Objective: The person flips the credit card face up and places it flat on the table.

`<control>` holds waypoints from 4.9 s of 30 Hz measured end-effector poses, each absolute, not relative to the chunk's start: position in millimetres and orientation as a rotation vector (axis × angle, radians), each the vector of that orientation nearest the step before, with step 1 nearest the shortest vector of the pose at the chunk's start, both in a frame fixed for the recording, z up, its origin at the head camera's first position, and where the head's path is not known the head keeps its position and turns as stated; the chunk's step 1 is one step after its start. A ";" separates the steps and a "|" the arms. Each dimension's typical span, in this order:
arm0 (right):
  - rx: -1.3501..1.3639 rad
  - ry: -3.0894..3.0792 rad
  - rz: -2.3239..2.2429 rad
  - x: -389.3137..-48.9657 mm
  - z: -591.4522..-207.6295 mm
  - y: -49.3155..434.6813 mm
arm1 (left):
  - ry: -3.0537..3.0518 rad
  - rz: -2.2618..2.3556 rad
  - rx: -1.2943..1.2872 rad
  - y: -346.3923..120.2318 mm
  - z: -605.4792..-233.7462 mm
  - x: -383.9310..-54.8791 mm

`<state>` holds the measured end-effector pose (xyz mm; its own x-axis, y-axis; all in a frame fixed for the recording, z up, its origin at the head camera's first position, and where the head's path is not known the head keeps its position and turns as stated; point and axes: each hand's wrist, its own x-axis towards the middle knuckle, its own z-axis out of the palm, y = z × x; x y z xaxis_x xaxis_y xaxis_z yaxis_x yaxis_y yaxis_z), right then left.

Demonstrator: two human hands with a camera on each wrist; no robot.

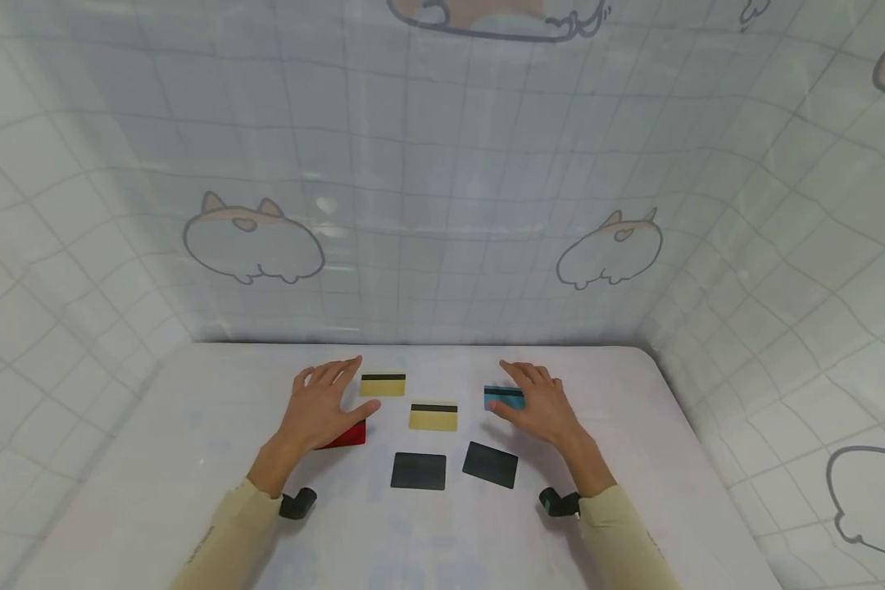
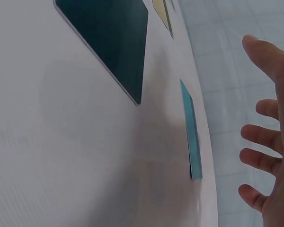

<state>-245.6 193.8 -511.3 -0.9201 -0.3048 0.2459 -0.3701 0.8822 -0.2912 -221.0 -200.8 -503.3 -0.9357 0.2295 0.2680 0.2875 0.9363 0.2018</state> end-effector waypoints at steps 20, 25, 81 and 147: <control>0.524 -2.970 0.630 -245.6 -520.9 170.7 | -2.851 -0.446 -0.486 -175.9 -516.2 -223.8; 0.563 -2.980 0.637 -245.3 -522.6 166.5 | -2.851 -0.483 -0.527 -171.3 -520.8 -224.9; 0.829 -3.082 0.430 -258.1 -533.4 128.2 | -3.063 -0.368 -0.616 -138.5 -527.0 -239.4; 0.732 -3.099 0.546 -259.4 -535.3 123.4 | -2.913 -0.545 -0.722 -135.8 -519.0 -241.0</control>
<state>-259.4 123.4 -535.3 -0.8937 -0.4487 -0.0091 -0.4186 0.8406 -0.3437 -241.0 -135.8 -519.0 -0.8840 0.4347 0.1720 0.4675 0.8245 0.3189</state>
